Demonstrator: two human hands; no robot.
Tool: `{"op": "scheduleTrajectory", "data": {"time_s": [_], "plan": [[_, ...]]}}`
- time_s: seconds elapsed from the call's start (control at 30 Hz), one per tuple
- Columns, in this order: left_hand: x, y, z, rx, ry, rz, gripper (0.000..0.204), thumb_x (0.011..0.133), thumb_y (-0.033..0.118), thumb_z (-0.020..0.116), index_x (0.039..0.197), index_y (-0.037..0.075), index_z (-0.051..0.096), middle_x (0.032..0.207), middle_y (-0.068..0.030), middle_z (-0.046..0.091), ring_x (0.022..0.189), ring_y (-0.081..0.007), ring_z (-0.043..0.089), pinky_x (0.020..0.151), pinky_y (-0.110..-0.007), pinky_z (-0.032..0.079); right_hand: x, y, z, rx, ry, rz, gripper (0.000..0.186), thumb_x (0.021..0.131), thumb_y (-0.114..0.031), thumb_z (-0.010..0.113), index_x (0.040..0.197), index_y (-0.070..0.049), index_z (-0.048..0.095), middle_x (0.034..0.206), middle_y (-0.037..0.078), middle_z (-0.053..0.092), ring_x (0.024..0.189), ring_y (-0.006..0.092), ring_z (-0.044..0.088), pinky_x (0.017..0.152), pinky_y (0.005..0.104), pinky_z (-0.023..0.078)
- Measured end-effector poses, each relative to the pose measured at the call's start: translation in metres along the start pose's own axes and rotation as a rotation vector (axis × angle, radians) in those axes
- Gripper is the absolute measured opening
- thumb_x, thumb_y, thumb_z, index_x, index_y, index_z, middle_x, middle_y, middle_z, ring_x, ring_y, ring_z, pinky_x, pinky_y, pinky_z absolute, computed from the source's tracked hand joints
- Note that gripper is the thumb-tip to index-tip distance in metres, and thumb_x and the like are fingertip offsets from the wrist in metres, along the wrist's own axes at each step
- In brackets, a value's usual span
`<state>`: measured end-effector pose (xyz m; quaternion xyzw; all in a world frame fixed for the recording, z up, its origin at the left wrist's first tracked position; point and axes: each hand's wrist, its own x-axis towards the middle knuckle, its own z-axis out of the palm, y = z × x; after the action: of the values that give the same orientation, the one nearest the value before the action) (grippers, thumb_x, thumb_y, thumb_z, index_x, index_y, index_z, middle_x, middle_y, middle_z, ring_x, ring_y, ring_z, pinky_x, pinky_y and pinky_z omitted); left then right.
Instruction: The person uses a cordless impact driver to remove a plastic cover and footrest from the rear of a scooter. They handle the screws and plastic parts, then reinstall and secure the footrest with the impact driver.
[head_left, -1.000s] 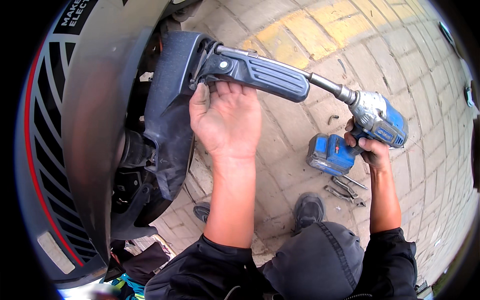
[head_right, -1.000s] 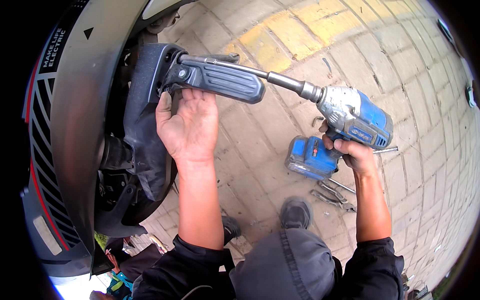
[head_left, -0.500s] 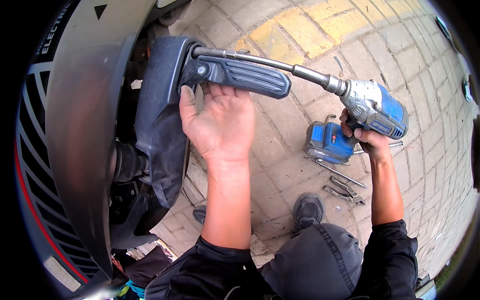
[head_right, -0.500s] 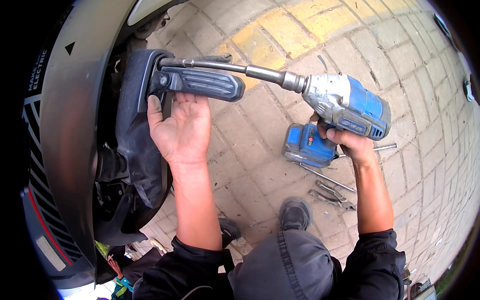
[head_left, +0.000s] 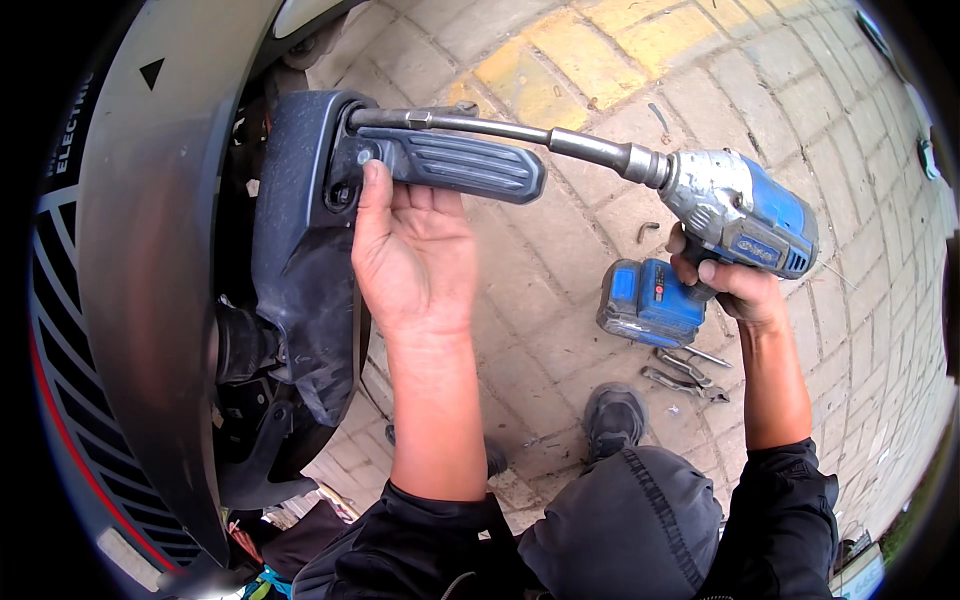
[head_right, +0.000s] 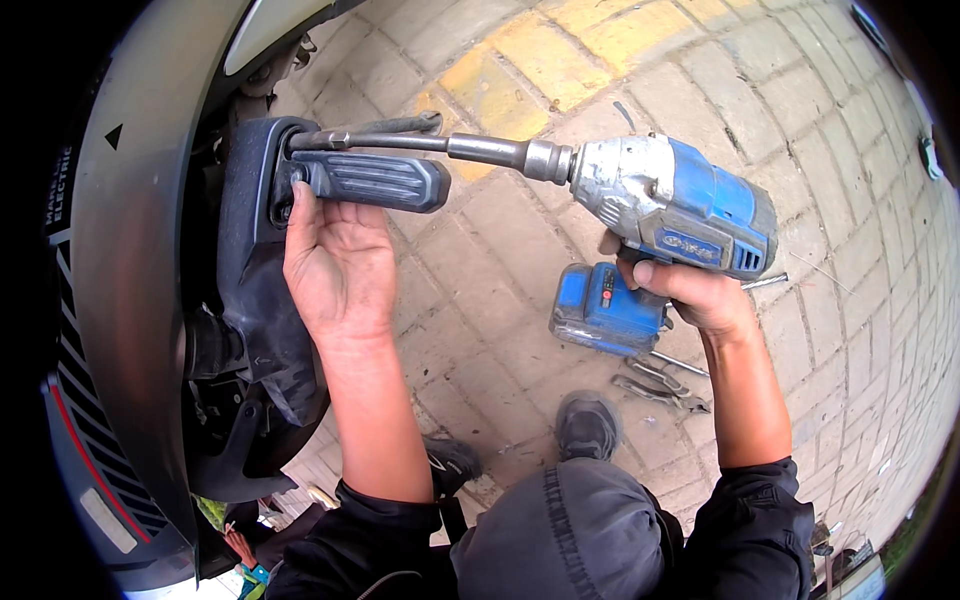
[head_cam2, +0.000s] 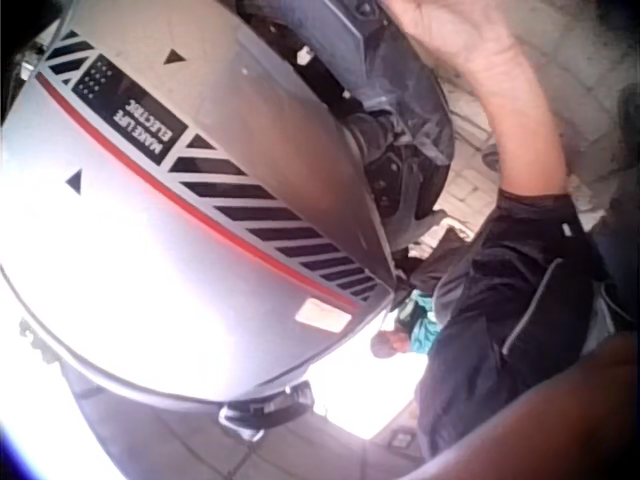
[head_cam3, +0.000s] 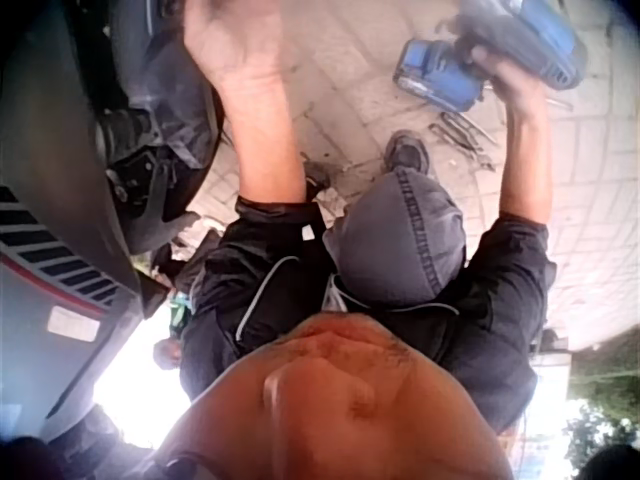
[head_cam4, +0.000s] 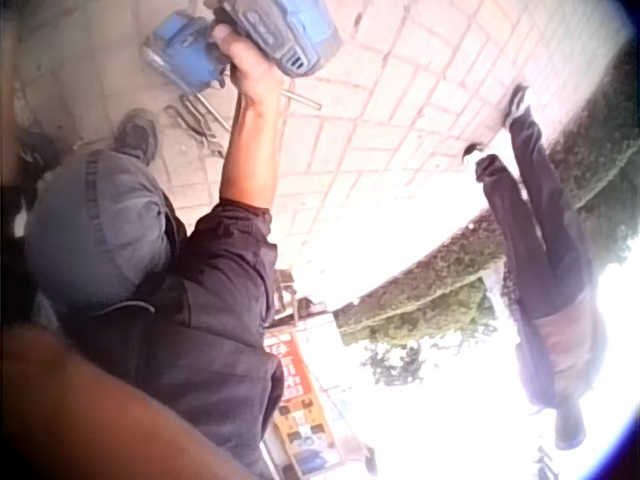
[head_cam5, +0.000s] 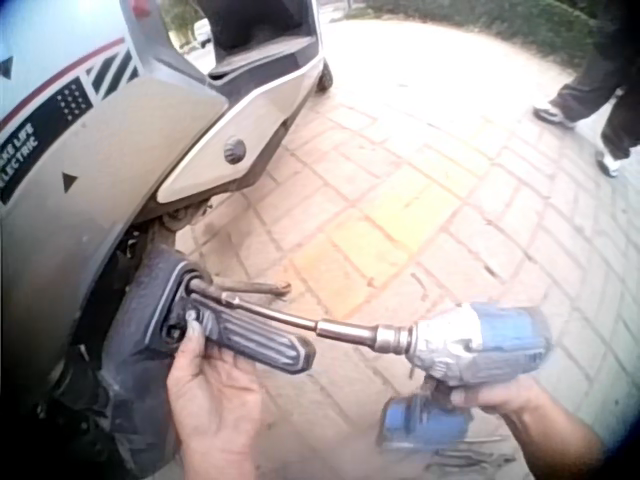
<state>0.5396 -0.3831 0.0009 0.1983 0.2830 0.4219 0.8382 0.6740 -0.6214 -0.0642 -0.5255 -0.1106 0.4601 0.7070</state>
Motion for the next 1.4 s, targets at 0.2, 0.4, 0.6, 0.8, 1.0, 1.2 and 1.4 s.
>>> {"op": "scheduleTrajectory", "data": {"time_s": [0.2, 0.4, 0.6, 0.8, 1.0, 1.2, 1.4], "plan": [[-0.001, 0.001, 0.006, 0.075, 0.022, 0.031, 0.025, 0.097, 0.012, 0.049, 0.116, -0.002, 0.056, 0.119, -0.0133, 0.060, 0.114, -0.0228, 0.057, 0.103, -0.037, 0.045, 0.001, 0.000, -0.003, 0.037, -0.034, 0.010, 0.047, 0.065, -0.012, 0.071, 0.110, -0.002, 0.060, 0.093, 0.011, 0.065, 0.070, 0.0156, 0.056, 0.065, 0.0305, 0.048], [-0.003, -0.001, 0.010, 0.117, 0.032, 0.066, 0.025, 0.096, 0.012, 0.049, 0.116, -0.002, 0.056, 0.117, -0.0135, 0.061, 0.113, -0.0225, 0.057, 0.102, -0.038, 0.045, -0.001, 0.000, -0.001, -0.105, 0.013, -0.091, 0.051, 0.066, -0.015, 0.073, 0.112, -0.002, 0.057, 0.088, 0.010, 0.063, 0.064, 0.0156, 0.054, 0.060, 0.0290, 0.045], [-0.004, 0.000, 0.016, 0.112, 0.086, 0.064, 0.026, 0.097, 0.012, 0.047, 0.117, -0.003, 0.054, 0.119, -0.0157, 0.059, 0.114, -0.0260, 0.056, 0.104, -0.041, 0.043, 0.003, -0.006, -0.008, -0.171, 0.016, -0.098, 0.048, 0.066, -0.023, 0.076, 0.106, -0.001, 0.059, 0.087, 0.007, 0.062, 0.065, 0.0140, 0.054, 0.059, 0.0277, 0.043], [-0.004, 0.004, 0.012, 0.113, 0.056, -0.012, 0.026, 0.095, 0.017, 0.051, 0.115, 0.000, 0.053, 0.118, -0.0131, 0.058, 0.114, -0.0246, 0.054, 0.104, -0.043, 0.040, 0.014, 0.001, -0.031, -0.357, -0.021, -0.105, 0.052, 0.067, -0.023, 0.077, 0.110, -0.002, 0.058, 0.082, 0.005, 0.059, 0.069, 0.0135, 0.053, 0.062, 0.0282, 0.042], [-0.004, 0.009, 0.024, 0.155, 0.079, -0.020, 0.028, 0.093, 0.018, 0.056, 0.114, -0.001, 0.052, 0.112, -0.0134, 0.055, 0.111, -0.0266, 0.054, 0.101, -0.046, 0.041, 0.007, 0.002, -0.021, -0.134, 0.022, -0.131, 0.047, 0.065, -0.011, 0.080, 0.107, -0.003, 0.059, 0.087, 0.007, 0.063, 0.075, 0.0173, 0.060, 0.068, 0.0309, 0.050], [-0.004, 0.008, 0.018, 0.138, 0.100, -0.037, 0.031, 0.096, 0.021, 0.052, 0.117, -0.002, 0.050, 0.117, -0.0169, 0.055, 0.115, -0.0293, 0.053, 0.104, -0.046, 0.041, 0.009, -0.039, -0.006, -0.103, 0.012, -0.104, 0.051, 0.065, -0.022, 0.084, 0.105, -0.002, 0.061, 0.088, 0.008, 0.064, 0.073, 0.0170, 0.060, 0.066, 0.0306, 0.050], [-0.006, 0.010, 0.024, 0.172, 0.150, -0.010, 0.029, 0.098, 0.021, 0.049, 0.116, -0.001, 0.052, 0.117, -0.0157, 0.056, 0.115, -0.0288, 0.054, 0.103, -0.045, 0.043, 0.003, -0.022, -0.019, -0.182, 0.028, -0.069, 0.060, 0.059, -0.018, 0.087, 0.110, -0.004, 0.060, 0.095, 0.007, 0.065, 0.081, 0.0175, 0.060, 0.073, 0.0317, 0.050]]}}
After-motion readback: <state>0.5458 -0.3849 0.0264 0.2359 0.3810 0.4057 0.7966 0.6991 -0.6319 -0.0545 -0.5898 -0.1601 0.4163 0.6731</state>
